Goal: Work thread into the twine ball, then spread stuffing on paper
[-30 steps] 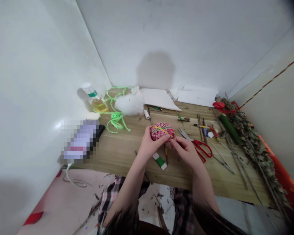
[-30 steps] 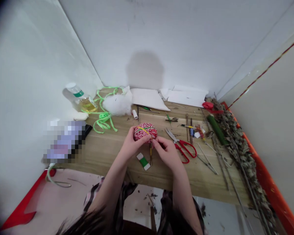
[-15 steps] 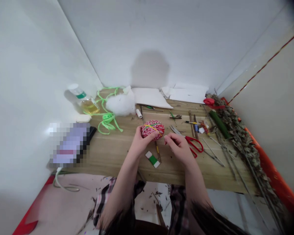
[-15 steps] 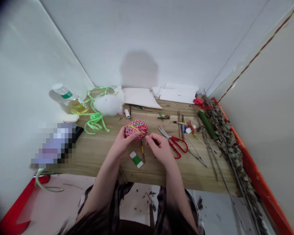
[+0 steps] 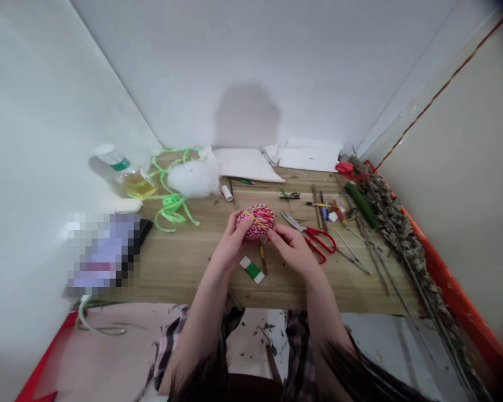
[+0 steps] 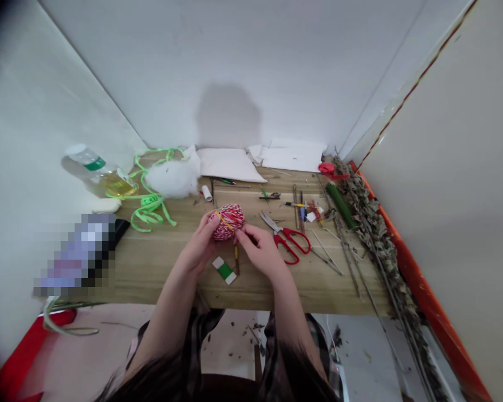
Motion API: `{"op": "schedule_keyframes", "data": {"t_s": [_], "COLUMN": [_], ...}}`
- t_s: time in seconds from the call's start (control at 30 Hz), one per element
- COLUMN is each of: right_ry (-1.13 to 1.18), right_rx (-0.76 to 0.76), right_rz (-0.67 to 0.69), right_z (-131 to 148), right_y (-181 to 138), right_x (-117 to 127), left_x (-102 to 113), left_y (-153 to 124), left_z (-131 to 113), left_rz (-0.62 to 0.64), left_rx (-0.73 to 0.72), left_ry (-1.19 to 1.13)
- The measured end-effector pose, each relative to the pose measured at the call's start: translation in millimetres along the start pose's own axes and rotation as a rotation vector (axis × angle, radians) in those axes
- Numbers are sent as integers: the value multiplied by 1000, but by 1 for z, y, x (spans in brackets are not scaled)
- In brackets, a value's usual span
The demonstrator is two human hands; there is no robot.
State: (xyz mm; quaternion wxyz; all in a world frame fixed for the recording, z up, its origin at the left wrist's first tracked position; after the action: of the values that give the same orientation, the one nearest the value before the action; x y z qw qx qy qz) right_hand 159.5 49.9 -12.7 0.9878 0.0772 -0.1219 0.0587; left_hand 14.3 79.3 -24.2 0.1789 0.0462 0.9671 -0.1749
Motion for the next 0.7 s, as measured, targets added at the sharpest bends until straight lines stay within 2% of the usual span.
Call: {"op": "schedule_keyframes", "data": {"t_s": [0.17, 0.3, 0.47, 0.63, 0.7], "right_ry": [24, 35, 42, 4, -4], "right_rx": [-16, -37, -19, 26, 31], "right_rz": [12, 14, 11, 8, 11], "right_z": [5, 8, 11, 10, 8], "right_y": [0, -1, -1, 0, 0], "right_x": [-1, 0, -1, -2, -2], "left_x": [1, -1, -4, -8, -9], "left_y": [1, 2, 1, -3, -3], "left_z": [1, 1, -1, 1, 3], "left_rz": [-32, -28, 23, 93, 132], "left_rx": [-68, -57, 37, 186, 199], "left_ry": [174, 70, -113, -147, -130]}}
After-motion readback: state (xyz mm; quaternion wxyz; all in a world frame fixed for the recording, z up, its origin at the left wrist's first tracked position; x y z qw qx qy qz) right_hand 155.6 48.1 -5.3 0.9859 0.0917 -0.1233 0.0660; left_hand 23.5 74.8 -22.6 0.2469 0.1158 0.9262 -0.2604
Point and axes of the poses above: each hand's wrist, its own y-axis towards the middle knuckle, its own x-axis out of the back of the hand, z = x × y, the point moved 5 cm from there along y, towards the middle knuckle, and after that the axes turned 2 degrees about x, right-handed, at the moved point
